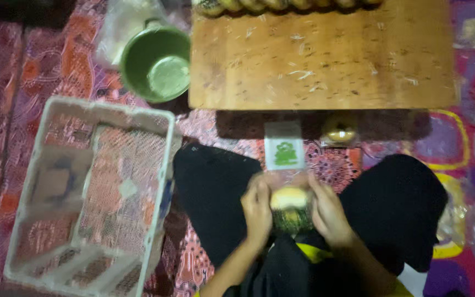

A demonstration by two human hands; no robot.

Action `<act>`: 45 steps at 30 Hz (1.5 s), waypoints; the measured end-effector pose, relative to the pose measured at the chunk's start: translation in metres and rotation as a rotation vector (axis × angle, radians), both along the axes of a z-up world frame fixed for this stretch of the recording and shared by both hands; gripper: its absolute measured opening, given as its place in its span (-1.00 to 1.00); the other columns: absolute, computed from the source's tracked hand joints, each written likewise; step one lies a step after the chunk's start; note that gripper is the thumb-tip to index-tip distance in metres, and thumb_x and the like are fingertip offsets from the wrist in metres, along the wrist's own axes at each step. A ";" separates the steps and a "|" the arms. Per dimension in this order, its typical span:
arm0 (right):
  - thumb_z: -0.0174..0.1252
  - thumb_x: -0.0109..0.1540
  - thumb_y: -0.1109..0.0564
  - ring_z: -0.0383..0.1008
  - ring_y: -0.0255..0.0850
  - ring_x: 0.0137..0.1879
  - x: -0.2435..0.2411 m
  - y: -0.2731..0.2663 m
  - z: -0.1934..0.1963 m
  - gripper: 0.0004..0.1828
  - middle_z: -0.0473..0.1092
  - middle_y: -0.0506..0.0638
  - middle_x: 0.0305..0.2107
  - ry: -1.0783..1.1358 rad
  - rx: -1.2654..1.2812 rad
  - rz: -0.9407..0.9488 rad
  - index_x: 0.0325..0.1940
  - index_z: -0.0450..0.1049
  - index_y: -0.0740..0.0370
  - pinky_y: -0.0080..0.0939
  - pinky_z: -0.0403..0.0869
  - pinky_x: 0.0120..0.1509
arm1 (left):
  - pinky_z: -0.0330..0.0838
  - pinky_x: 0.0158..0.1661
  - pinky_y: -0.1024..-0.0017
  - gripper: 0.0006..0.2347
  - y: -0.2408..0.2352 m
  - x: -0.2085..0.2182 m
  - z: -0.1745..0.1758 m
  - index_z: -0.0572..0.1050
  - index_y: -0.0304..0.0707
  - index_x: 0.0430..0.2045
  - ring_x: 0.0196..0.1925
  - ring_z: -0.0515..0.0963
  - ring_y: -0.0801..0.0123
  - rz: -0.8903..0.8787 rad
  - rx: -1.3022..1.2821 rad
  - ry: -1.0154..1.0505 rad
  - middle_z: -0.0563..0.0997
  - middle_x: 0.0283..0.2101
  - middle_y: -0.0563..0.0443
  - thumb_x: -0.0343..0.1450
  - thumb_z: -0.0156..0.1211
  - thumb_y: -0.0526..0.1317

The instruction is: The person sits on a patterned floor mat and repeatedly picks doughnuts from a wooden board, places each into a small plastic bag, and then puts the bagged doughnut into a white plastic crate. The process continues for the duration of the clip.

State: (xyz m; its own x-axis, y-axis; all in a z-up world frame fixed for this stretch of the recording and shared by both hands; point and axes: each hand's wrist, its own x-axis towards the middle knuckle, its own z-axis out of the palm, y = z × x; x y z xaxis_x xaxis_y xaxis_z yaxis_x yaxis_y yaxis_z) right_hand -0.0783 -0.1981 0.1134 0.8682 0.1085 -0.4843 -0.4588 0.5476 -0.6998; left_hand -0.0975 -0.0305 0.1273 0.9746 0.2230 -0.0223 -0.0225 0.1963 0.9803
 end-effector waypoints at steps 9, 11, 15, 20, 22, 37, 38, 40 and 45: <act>0.31 0.23 0.16 0.59 -0.29 -0.20 0.039 0.105 -0.091 -0.76 0.60 -0.05 -0.32 -0.376 -0.599 0.416 -0.11 0.64 0.40 -0.32 0.53 -0.03 | 0.35 -0.43 0.57 -0.87 0.139 -0.048 -0.040 0.66 -0.47 -0.41 -0.48 0.50 0.56 0.421 0.406 0.461 0.64 -0.52 0.05 0.38 0.42 -0.30; 0.35 0.23 0.19 0.57 -0.23 -0.25 0.027 0.115 -0.109 -0.69 0.58 0.01 -0.40 -0.142 -0.325 0.473 -0.07 0.54 0.51 -0.27 0.52 -0.07 | 0.33 -0.45 0.63 -0.83 0.147 -0.069 -0.059 0.59 -0.39 -0.22 -0.50 0.53 0.59 0.325 0.211 0.543 0.65 -0.53 0.06 0.38 0.37 -0.30; 0.36 0.16 0.16 0.52 -0.36 -0.28 0.023 0.053 -0.134 -0.51 0.52 -0.07 -0.43 -0.100 -0.342 0.435 0.17 0.51 0.29 -0.37 0.47 -0.11 | 0.36 -0.41 0.64 -0.79 0.112 -0.053 -0.102 0.61 -0.46 -0.13 -0.44 0.59 0.62 0.047 0.103 0.528 0.68 -0.48 0.05 0.42 0.27 -0.29; 0.40 0.16 0.16 0.47 -0.32 -0.25 0.077 -0.128 -0.152 -0.57 0.49 0.00 -0.28 -0.296 -0.951 -0.020 0.05 0.54 0.41 -0.36 0.47 -0.20 | 0.38 0.27 0.16 -0.67 -0.065 0.096 -0.189 0.60 -0.30 0.02 0.24 0.51 -0.01 -0.254 0.577 -0.056 0.57 0.15 -0.21 0.46 0.35 -0.10; 0.41 0.21 0.10 0.57 -0.32 -0.20 0.119 -0.177 -0.168 -0.59 0.53 0.00 -0.25 -0.292 -1.097 -0.071 -0.01 0.52 0.44 -0.36 0.51 -0.19 | 0.36 0.12 0.15 -0.59 -0.135 0.158 -0.230 0.66 -0.29 -0.10 0.12 0.55 -0.12 -0.306 0.603 0.057 0.59 0.05 -0.34 0.39 0.31 0.08; -0.04 0.43 -0.02 0.44 -0.18 0.14 0.112 -0.211 -0.171 -0.60 0.47 0.01 0.05 0.054 -0.345 0.317 0.21 0.45 0.28 -0.18 0.41 0.24 | 0.50 0.06 0.30 -0.06 -0.108 0.118 -0.151 -0.07 -0.35 0.24 0.04 0.55 0.21 -0.313 -0.100 0.450 0.49 0.05 -0.26 0.12 0.57 -0.10; -0.08 0.43 -0.08 0.50 -0.05 0.25 0.103 -0.224 -0.154 -0.56 0.49 0.14 0.15 -0.058 -0.151 0.316 0.08 0.40 0.39 -0.07 0.47 0.37 | 0.46 0.11 0.29 -0.06 -0.080 0.100 -0.126 -0.10 -0.32 0.27 0.07 0.53 0.21 -0.348 -0.256 0.389 0.49 0.05 -0.25 0.14 0.57 -0.17; 0.08 0.50 0.04 0.40 -0.01 0.25 0.101 -0.245 -0.140 -0.58 0.44 0.21 0.14 -0.086 -0.876 0.206 0.23 0.47 0.51 0.02 0.32 0.39 | 0.35 0.25 0.29 -0.04 -0.004 0.053 -0.081 -0.15 -0.27 0.40 0.19 0.48 0.19 -0.385 -0.412 0.334 0.43 0.16 -0.21 0.19 0.52 -0.28; 0.09 0.46 0.04 0.42 0.02 0.17 0.122 -0.272 -0.150 -0.60 0.45 0.22 0.06 0.047 -1.278 0.029 0.16 0.48 0.49 0.04 0.35 0.31 | 0.36 0.36 0.13 0.27 0.222 0.008 0.013 -0.49 -0.16 0.49 0.38 0.41 0.00 0.051 0.167 0.093 0.25 0.41 -0.32 0.09 0.62 -0.24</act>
State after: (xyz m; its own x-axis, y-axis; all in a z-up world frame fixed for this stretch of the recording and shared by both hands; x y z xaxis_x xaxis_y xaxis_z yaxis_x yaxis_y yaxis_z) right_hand 0.0438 -0.4706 -0.0362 0.8524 -0.4366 -0.2878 -0.4979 -0.5097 -0.7016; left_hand -0.0895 0.1919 0.1402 0.9572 0.2806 -0.0705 0.0642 0.0316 0.9974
